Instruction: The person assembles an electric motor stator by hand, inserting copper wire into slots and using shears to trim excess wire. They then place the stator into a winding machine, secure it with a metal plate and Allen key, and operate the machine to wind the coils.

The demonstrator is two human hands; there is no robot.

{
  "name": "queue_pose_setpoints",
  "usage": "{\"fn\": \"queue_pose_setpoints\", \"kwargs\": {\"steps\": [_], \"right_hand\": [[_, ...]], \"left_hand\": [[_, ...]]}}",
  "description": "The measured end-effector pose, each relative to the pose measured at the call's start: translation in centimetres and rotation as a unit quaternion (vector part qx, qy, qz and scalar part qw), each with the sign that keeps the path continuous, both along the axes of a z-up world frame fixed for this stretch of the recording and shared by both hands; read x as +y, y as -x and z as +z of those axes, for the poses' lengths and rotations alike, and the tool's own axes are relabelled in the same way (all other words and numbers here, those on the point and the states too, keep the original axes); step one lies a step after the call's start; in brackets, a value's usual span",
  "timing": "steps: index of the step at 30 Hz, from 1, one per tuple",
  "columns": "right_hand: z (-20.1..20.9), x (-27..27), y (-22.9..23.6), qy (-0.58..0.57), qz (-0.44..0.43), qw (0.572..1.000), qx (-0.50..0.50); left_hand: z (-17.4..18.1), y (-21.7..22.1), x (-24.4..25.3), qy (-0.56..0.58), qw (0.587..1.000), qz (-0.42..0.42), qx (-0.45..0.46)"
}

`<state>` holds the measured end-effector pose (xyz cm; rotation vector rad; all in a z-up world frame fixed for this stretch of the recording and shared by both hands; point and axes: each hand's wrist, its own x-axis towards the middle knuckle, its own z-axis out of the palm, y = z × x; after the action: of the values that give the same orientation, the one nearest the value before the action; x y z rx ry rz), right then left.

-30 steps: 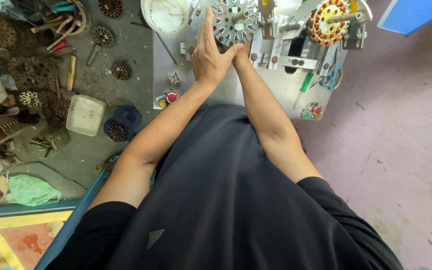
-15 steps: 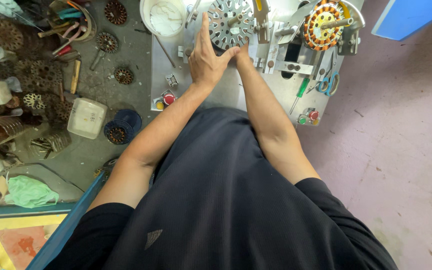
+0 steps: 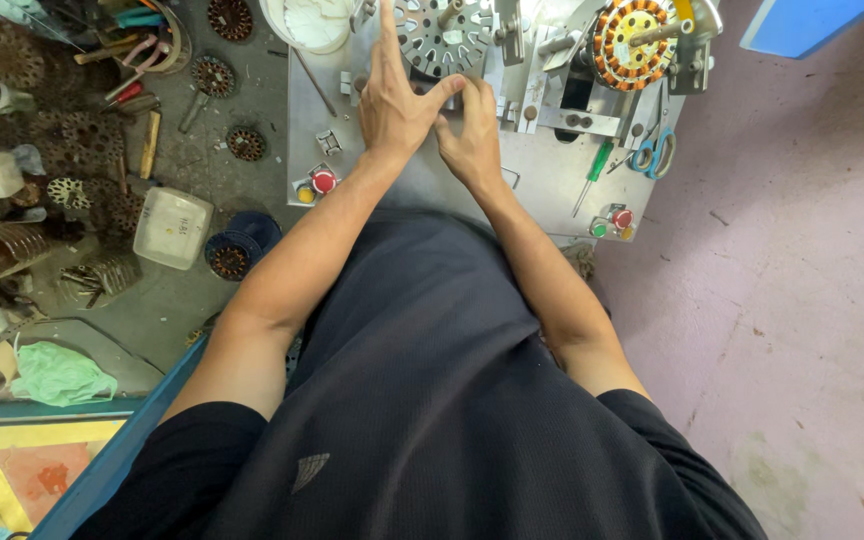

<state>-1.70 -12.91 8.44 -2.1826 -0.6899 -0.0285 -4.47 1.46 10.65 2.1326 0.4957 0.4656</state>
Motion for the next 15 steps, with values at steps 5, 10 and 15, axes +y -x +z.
{"fn": "queue_pose_setpoints", "kwargs": {"steps": [5,10,15], "right_hand": [[3.9,-4.5,1.9,-0.011,0.018,0.990,0.137],[4.3,-9.6,4.6,0.019,-0.030,0.985,0.170],[2.9,-13.5,5.2,0.045,-0.080,0.979,0.180]], "left_hand": [[2.1,6.5,1.9,-0.020,0.997,-0.038,0.067],[0.2,13.2,5.9,-0.147,0.949,-0.034,0.278],[-2.3,14.3,6.9,-0.095,0.932,-0.118,0.329]]}}
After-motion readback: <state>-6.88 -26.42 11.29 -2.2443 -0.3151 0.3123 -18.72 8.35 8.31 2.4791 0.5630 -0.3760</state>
